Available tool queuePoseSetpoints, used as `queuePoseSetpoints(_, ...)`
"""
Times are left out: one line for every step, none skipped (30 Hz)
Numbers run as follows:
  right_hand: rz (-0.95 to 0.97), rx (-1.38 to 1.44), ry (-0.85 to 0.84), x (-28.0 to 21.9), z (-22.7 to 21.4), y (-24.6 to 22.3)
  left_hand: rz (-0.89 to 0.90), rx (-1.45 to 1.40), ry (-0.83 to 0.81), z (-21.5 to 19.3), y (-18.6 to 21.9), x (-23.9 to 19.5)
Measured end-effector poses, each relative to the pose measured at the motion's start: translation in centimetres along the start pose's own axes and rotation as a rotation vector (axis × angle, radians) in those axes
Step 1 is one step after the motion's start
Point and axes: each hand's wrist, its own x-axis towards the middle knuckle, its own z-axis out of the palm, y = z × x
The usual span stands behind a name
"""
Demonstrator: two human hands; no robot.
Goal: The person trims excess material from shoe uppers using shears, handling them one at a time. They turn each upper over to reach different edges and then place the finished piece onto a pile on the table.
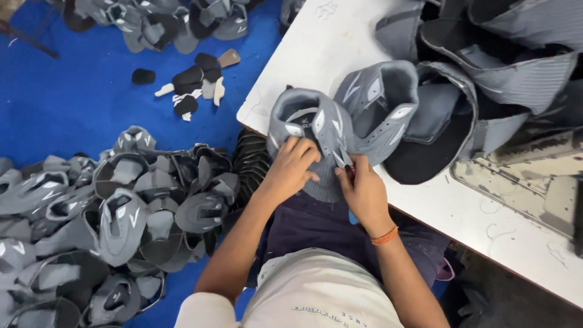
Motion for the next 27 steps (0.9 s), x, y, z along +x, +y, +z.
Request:
queuePoseSetpoints(-0.004, 0.005, -0.007, -0.1, 0.1, -0.4, -0.008, 0.004, 0.001, 0.0, -0.3, 0.0)
queuePoseSetpoints(0.0, -0.051, -0.008, -0.1, 0.2, -0.7, 0.002, -0.029, 0.004, 0.1, -0.7, 0.1)
queuePoseSetpoints(0.003, -0.107, -0.01, -0.2, 0.3, -1.0, 0.012, -0.061, 0.007, 0.2, -1.0, 0.2)
queuePoseSetpoints(0.004, -0.106, -0.013, -0.3, 0.2, -1.3, 0.009, -0.062, 0.006, 0.9, -1.9, -0.3)
queuePoseSetpoints(-0.014, -0.124, -0.025, -0.4, 0.2, -1.6, 0.039, -0.096, 0.06, 1.7, -2.9, -0.8)
queuePoseSetpoints(-0.035, -0.144, -0.034, -0.4, 0.1, -1.9, 0.073, -0.129, 0.118, 2.4, -3.8, -1.1)
queuePoseSetpoints(-0.036, -0.144, -0.034, -0.6, 0.4, -1.6, 0.073, -0.129, 0.119, 2.0, -3.3, -1.5)
queuePoseSetpoints(-0.039, -0.145, -0.055, -0.7, 0.7, -1.3, 0.069, -0.096, 0.176, 1.6, -2.9, -1.8)
queuePoseSetpoints(-0.043, -0.145, -0.076, -0.9, 1.1, -1.1, 0.066, -0.063, 0.233, 1.2, -2.4, -2.1)
queuePoseSetpoints(-0.041, -0.145, -0.076, -0.8, 1.0, -1.0, 0.066, -0.064, 0.231, 1.3, -1.9, -2.6)
queuePoseSetpoints(-0.071, -0.172, -0.059, -0.7, 1.1, -0.9, 0.065, 0.04, 0.328, 1.5, -1.4, -3.2)
queuePoseSetpoints(-0.1, -0.195, -0.047, -0.8, 1.2, -0.9, 0.059, 0.147, 0.423, 1.6, -0.9, -3.9)
queuePoseSetpoints(-0.099, -0.192, -0.05, -0.7, 1.1, -0.9, 0.056, 0.148, 0.42, 1.6, -0.5, -4.2)
queuePoseSetpoints(-0.085, -0.196, -0.058, -0.6, 1.2, -0.9, 0.0, 0.187, 0.438, 1.5, -0.3, -4.4)
queuePoseSetpoints(-0.072, -0.199, -0.066, -0.5, 1.2, -1.0, -0.056, 0.226, 0.456, 1.3, 0.0, -4.7)
queuePoseSetpoints(-0.073, -0.198, -0.067, -0.5, 1.3, -1.0, -0.057, 0.228, 0.456, 1.9, -0.3, -4.7)
queuePoseSetpoints(-0.082, -0.202, -0.052, -0.6, 1.5, -1.1, -0.063, 0.2, 0.485, 2.5, -0.6, -4.8)
queuePoseSetpoints(-0.09, -0.21, -0.04, -0.7, 1.5, -1.1, -0.07, 0.17, 0.516, 3.1, -0.9, -4.9)
queuePoseSetpoints(-0.092, -0.211, -0.043, -0.8, 1.7, -1.0, -0.073, 0.169, 0.518, 4.0, -1.7, -4.7)
queuePoseSetpoints(-0.1, -0.226, -0.045, -0.9, 1.8, -0.9, -0.065, 0.156, 0.52, 5.0, -2.4, -4.6)
queuePoseSetpoints(-0.108, -0.242, -0.047, -1.0, 1.9, -0.9, -0.056, 0.142, 0.523, 5.9, -3.1, -4.4)
queuePoseSetpoints(-0.114, -0.243, -0.047, -1.2, 2.0, -0.9, -0.056, 0.144, 0.529, 5.7, -3.0, -4.1)
queuePoseSetpoints(-0.163, -0.232, -0.026, -1.3, 2.1, -0.9, -0.052, 0.159, 0.514, 5.6, -2.9, -3.8)
queuePoseSetpoints(-0.208, -0.22, -0.005, -1.5, 2.2, -0.9, -0.046, 0.173, 0.496, 5.4, -2.7, -3.5)
queuePoseSetpoints(-0.211, -0.22, -0.004, -1.5, 2.3, -1.0, -0.046, 0.175, 0.498, 4.5, -2.0, -3.2)
queuePoseSetpoints(-0.19, -0.219, -0.063, -1.7, 2.5, -1.2, -0.03, 0.158, 0.479, 3.6, -1.3, -3.0)
queuePoseSetpoints(-0.169, -0.219, -0.123, -1.8, 2.7, -1.4, -0.015, 0.141, 0.46, 2.8, -0.6, -2.8)
